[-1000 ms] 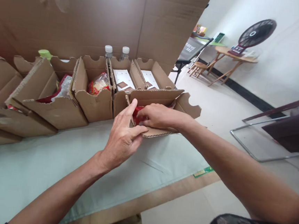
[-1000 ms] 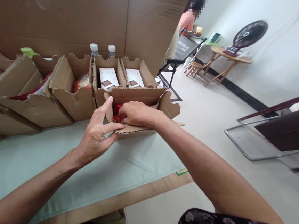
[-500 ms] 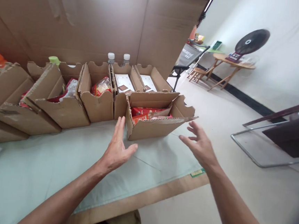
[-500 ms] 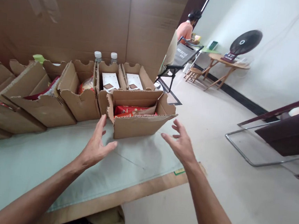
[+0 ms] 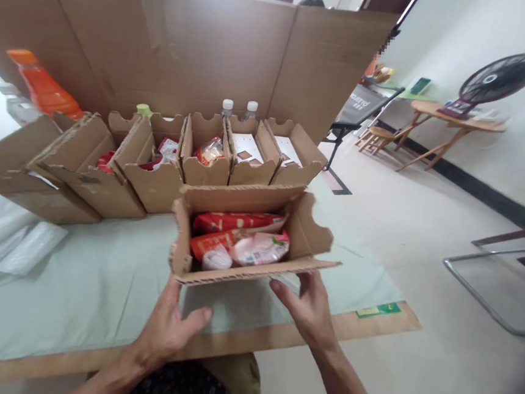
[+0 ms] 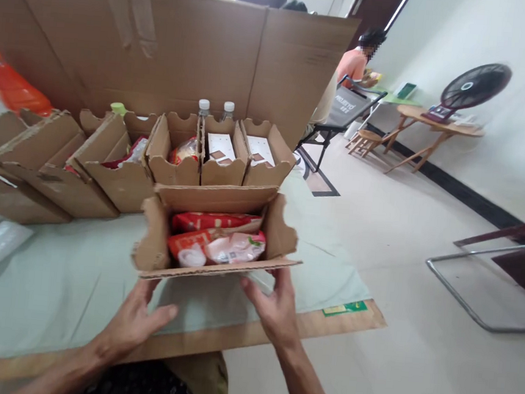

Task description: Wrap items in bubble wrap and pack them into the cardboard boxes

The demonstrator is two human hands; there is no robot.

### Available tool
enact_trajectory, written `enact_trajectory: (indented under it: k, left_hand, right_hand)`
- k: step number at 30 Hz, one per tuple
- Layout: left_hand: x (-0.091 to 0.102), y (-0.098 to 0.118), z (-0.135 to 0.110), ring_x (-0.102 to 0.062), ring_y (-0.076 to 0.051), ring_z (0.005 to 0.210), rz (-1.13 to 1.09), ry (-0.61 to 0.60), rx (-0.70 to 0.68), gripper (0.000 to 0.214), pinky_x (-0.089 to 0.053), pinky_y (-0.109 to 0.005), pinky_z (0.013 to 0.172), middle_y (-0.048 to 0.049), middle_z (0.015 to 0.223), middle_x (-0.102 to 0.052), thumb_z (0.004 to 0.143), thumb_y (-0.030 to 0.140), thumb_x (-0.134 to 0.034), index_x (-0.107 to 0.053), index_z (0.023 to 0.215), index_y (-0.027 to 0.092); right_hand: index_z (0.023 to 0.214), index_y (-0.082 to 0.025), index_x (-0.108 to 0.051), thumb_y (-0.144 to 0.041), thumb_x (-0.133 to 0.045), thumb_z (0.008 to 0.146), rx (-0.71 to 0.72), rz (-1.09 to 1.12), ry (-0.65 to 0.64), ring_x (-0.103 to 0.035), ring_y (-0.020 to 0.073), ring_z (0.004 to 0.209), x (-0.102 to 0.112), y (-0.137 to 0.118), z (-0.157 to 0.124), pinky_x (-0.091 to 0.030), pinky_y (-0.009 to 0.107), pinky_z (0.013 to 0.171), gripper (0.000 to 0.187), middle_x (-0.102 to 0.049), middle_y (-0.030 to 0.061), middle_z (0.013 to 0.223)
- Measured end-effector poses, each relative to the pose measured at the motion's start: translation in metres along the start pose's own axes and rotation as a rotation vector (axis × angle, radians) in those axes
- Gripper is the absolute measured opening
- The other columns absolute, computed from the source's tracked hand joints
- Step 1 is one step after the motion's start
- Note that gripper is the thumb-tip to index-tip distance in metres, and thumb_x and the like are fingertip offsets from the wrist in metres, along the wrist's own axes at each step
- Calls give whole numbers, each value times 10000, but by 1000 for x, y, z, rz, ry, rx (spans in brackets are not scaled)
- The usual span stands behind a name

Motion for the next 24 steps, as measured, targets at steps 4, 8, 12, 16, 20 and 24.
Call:
enact_trajectory:
  k: [4, 8, 12, 16, 20, 24]
  left_hand:
    - [70, 35, 10, -424, -368, 1508, 51, 220, -97, 792, -301, -597, 1277, -104, 1527, -548, 841, 445, -801, -431, 1524, 289]
    - [56, 62, 38, -387, -397, 1529, 71, 173, -199, 933, -291, -636, 1270, -146, 1631, -436, 818, 431, -791, -324, 1603, 242]
    - [26, 44, 1, -245, -383, 1610, 125, 49, -172, 942, -222, -601, 1315, -135, 1719, -309, 835, 364, -776, -290, 1634, 251]
    - [75, 21, -28, -438, -362, 1503, 103, 211, -44, 757, -313, -582, 1282, -130, 1576, -507, 880, 350, -737, -407, 1552, 238]
    - [103, 37, -8, -502, -338, 1438, 116, 296, -115, 767, -371, -576, 1244, -119, 1518, -552, 850, 368, -749, -408, 1523, 231]
    - [51, 33, -2, -318, -357, 1577, 154, 210, -132, 881, -228, -606, 1313, -160, 1674, -365, 866, 334, -709, -263, 1617, 215]
  right_hand:
    - [1252, -261, -601, -495, -818, 795, 122, 127, -131, -640, 296, 1189, -68, -58, 25, -538, 481, 999, 557, -682, 86, 1291]
    - [1247, -269, -575, -467, -802, 821, 140, 189, -56, -614, 285, 1234, -59, -75, 42, -519, 470, 1020, 522, -653, 88, 1322]
    - [1217, -295, -622, -455, -795, 833, 53, 135, 126, -638, 316, 1214, -20, -49, -4, -490, 529, 1076, 451, -693, 80, 1251]
    - [1273, -291, -625, -501, -784, 828, 43, 100, -81, -652, 313, 1188, -73, -53, -20, -528, 506, 1030, 517, -694, 92, 1282]
    - [1322, -271, -588, -527, -749, 858, 122, 195, -156, -618, 294, 1246, -113, -75, 15, -515, 476, 1050, 553, -648, 104, 1371]
    - [1346, -282, -623, -514, -652, 949, 144, 239, -3, -571, 277, 1346, -68, -59, 27, -451, 441, 1144, 461, -650, 79, 1400]
Point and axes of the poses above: each hand's wrist, its own z-axis towards the middle knuckle, its own x-axis out of the back of the hand, y = z × x, the point moved 10 cm from there along z, towards the middle knuckle
